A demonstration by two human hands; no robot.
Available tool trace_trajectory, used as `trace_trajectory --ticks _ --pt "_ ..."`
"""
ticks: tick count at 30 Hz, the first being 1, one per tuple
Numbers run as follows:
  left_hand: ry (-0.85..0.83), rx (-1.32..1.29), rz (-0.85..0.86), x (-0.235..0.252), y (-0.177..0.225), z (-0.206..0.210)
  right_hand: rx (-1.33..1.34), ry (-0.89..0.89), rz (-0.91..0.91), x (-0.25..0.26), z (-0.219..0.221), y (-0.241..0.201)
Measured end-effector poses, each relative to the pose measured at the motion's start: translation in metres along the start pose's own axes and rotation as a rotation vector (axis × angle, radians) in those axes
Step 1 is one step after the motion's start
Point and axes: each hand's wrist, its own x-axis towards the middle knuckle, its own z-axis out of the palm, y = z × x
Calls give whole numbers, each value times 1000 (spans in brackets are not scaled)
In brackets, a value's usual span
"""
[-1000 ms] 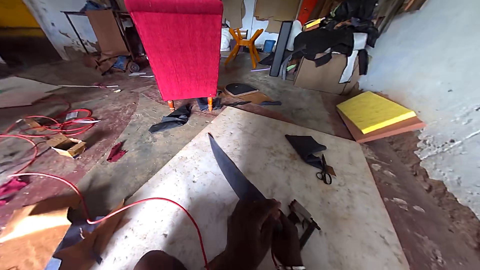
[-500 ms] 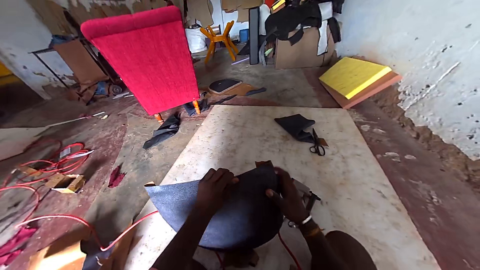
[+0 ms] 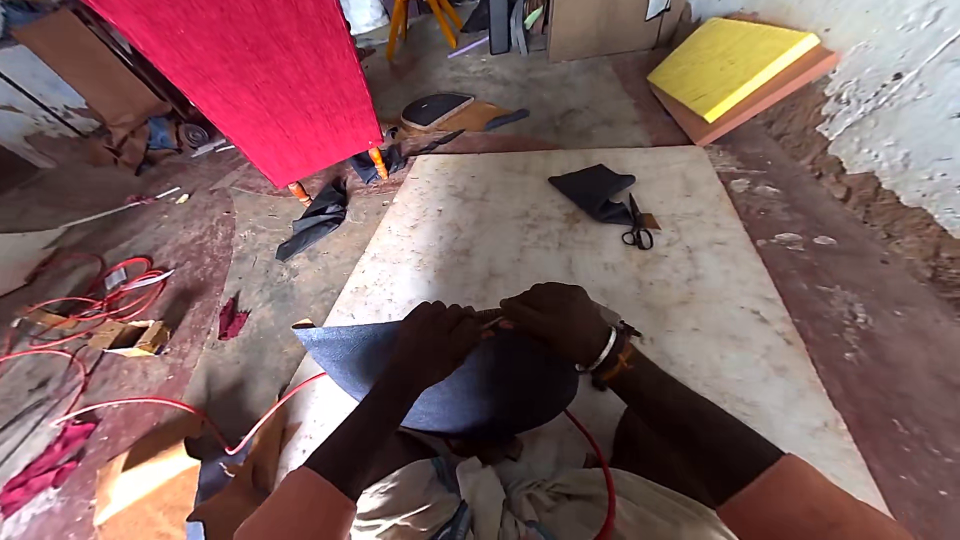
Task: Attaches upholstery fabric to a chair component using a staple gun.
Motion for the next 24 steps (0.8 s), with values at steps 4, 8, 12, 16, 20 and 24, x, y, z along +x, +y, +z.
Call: trace_trajectory --ticks 4,8,12,16,20,24 --pt "107 20 -92 -1 10 5 9 66 124 -1 -1 -12" --pt "-100 -41 -307 16 22 -3 53 -86 521 5 -10 -24" --pt "-510 -218 -457 41 28 -23 196 -548 864 22 -39 -23" --pt "-812 -403 -497 56 41 -36 253 -800 877 22 -54 -24" --pt "-911 -508 -604 64 61 -37 289 -889 909 8 -66 -25" --pt "-877 -529 -504 68 81 -33 300 -963 1015 1 -76 -25"
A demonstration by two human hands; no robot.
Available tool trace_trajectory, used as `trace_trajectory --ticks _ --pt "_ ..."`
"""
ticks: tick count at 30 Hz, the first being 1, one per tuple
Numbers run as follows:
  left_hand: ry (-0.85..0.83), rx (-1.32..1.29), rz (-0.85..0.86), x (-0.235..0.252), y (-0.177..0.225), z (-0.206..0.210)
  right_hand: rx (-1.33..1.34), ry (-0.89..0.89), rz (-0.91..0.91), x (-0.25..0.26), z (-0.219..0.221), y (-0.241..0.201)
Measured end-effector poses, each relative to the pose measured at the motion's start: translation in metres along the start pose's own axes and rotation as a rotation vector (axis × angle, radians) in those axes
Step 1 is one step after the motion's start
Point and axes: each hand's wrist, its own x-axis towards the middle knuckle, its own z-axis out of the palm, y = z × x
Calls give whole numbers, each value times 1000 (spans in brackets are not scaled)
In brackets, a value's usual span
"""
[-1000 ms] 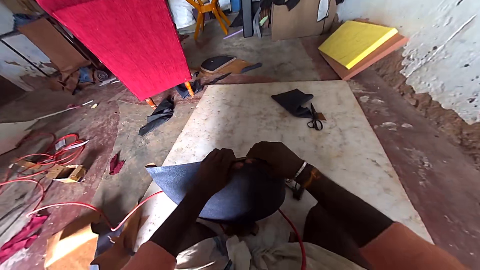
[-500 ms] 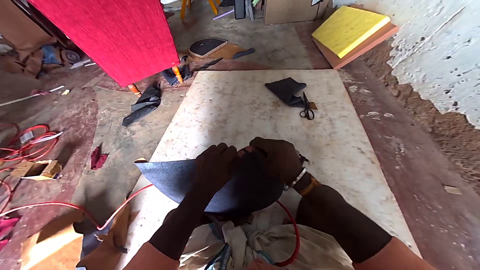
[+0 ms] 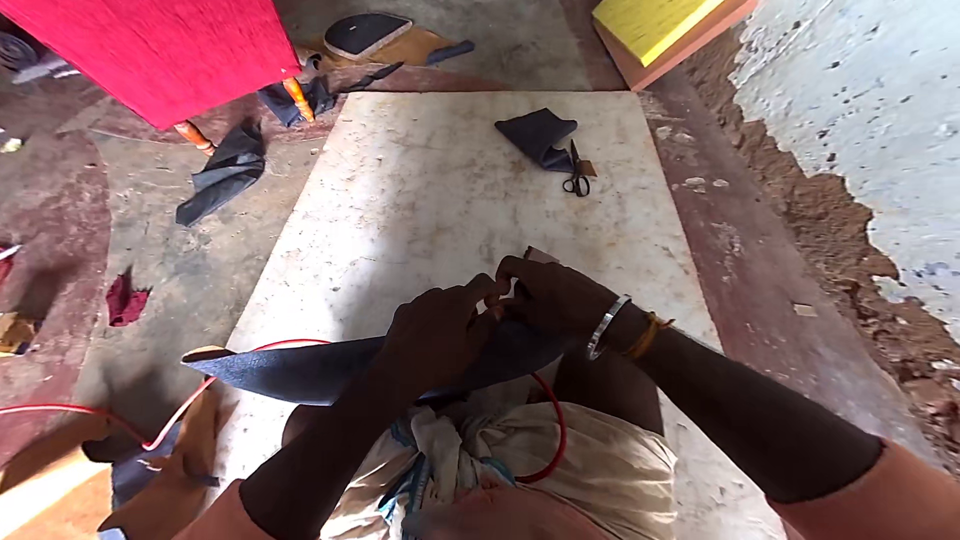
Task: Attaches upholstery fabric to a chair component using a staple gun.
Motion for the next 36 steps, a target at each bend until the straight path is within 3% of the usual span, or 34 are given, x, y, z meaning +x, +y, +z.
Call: trace_trajectory --ticks 4,6,8,11,13,17,22,26,33,36 --pt "142 143 158 0 5 15 28 -70 -19 5 2 20" --pt "235 191 199 1 2 20 88 -22 -45 6 3 28" --pt "266 214 177 2 -3 19 278 254 -82 2 8 33" --pt "291 206 113 4 -20 9 648 839 -131 -7 28 36" --pt "323 171 68 2 -37 1 821 1009 -222 -7 58 40" --pt "360 66 50 -3 -59 -13 944 1019 -394 7 118 27" --pt "419 -166 204 -2 -37 -16 810 1018 -490 18 117 4" --pt "545 26 344 10 -23 -10 710 1043 -544 24 120 -14" --pt "433 61 494 17 -26 -18 684 1048 -542 20 121 -11" --pt "398 38 439 17 -22 -14 695 1068 -530 21 124 -10"
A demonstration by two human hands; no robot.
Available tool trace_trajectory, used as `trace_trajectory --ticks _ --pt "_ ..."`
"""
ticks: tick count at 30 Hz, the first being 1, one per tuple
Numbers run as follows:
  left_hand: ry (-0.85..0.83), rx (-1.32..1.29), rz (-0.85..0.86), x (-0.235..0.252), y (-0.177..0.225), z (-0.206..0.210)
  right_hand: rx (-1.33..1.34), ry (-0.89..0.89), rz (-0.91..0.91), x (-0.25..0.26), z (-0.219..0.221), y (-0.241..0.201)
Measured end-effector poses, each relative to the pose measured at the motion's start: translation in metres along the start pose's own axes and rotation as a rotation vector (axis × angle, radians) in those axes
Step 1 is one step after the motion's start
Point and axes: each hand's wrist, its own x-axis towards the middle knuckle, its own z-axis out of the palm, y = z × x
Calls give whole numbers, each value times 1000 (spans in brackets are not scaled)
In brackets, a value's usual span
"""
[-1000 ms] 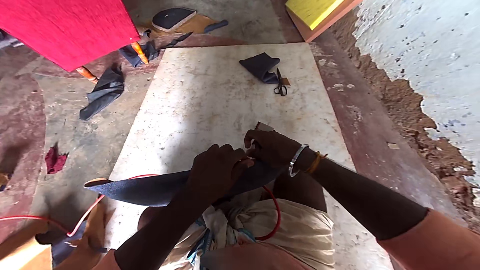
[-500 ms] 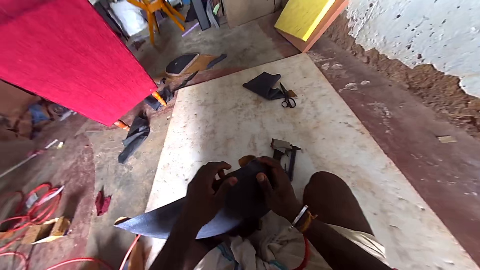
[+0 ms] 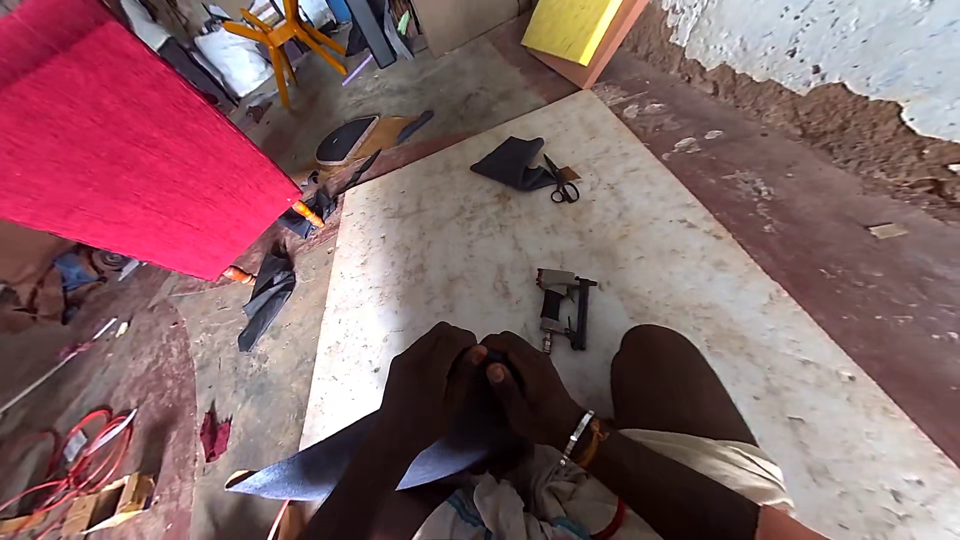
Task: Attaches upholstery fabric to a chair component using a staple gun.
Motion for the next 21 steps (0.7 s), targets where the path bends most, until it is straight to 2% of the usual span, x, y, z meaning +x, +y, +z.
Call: trace_trajectory --ticks 3,6,9,13,15,16,19,20,21 --pt "-119 -131 -170 2 6 -2 -24 45 -14 -2 1 2" --pt "-338 -288 -325 9 5 -8 -6 74 -29 -6 1 2" --pt "-509 -396 -420 18 2 -12 40 106 -8 -9 0 0" --pt "-622 -516 -510 31 -3 -15 -10 90 117 -31 -5 9" --pt "-654 -534 -545 32 -2 -17 -93 147 306 -61 -4 22" --pt "-669 -541 -552 33 -1 -16 -60 172 483 -75 -3 27" --pt "-716 -594 -523 29 9 -10 466 216 1241 -82 -12 12" --pt "-728 -610 -508 27 14 -8 618 264 1388 -77 -14 9" --pt "-726 -623 -488 27 20 -6 726 290 1450 -68 -17 6"
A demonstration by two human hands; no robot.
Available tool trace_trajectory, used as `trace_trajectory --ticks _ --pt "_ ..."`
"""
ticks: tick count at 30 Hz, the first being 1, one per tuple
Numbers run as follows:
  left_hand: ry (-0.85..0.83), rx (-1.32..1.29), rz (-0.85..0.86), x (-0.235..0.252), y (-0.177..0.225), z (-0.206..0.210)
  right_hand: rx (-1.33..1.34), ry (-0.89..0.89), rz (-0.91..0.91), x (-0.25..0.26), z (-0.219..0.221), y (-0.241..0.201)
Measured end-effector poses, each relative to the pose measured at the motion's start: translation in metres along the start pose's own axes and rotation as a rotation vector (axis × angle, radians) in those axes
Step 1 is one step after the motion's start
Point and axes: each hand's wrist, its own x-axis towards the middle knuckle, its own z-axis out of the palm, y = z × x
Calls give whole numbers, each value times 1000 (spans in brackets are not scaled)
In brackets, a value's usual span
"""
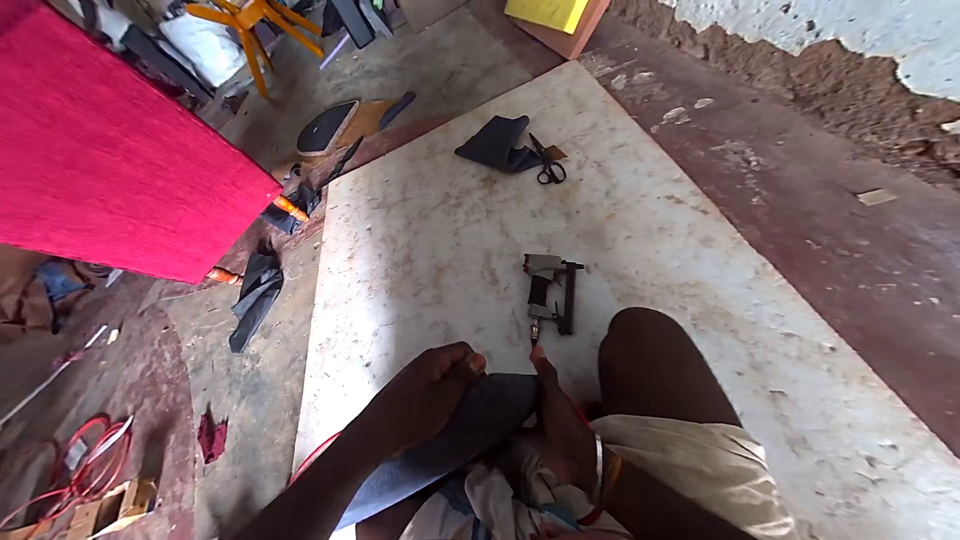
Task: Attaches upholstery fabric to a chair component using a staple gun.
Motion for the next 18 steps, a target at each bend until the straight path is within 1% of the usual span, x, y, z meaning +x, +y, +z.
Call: trace_trajectory --ticks 1,3,5,6,7,8,10,12,13,15,16,18 --pt "6 -3 23 -1 4 6 56 -40 -8 0 4 -9" --pt "75 44 110 -4 19 18 130 -149 -193 12 15 -28" --pt "224 147 263 -4 30 35 132 -265 -376 29 27 -54" --pt "311 225 323 2 31 42 84 -328 -426 39 30 -70" --pt "394 331 342 13 26 48 -2 -375 -421 48 33 -86" --pt "457 444 321 29 13 52 -97 -409 -356 59 34 -100" --pt "496 597 206 72 -34 55 -207 -471 -130 96 33 -108" --pt "455 652 90 121 -97 53 -287 -473 58 147 23 -95" --pt "449 645 51 142 -128 53 -314 -447 105 169 18 -85" --pt "488 612 3 175 -183 61 -332 -381 115 200 8 -64" --pt "530 610 11 188 -202 68 -329 -357 100 210 3 -58" --pt "544 607 -12 210 -220 82 -391 -299 41 226 -13 -49"
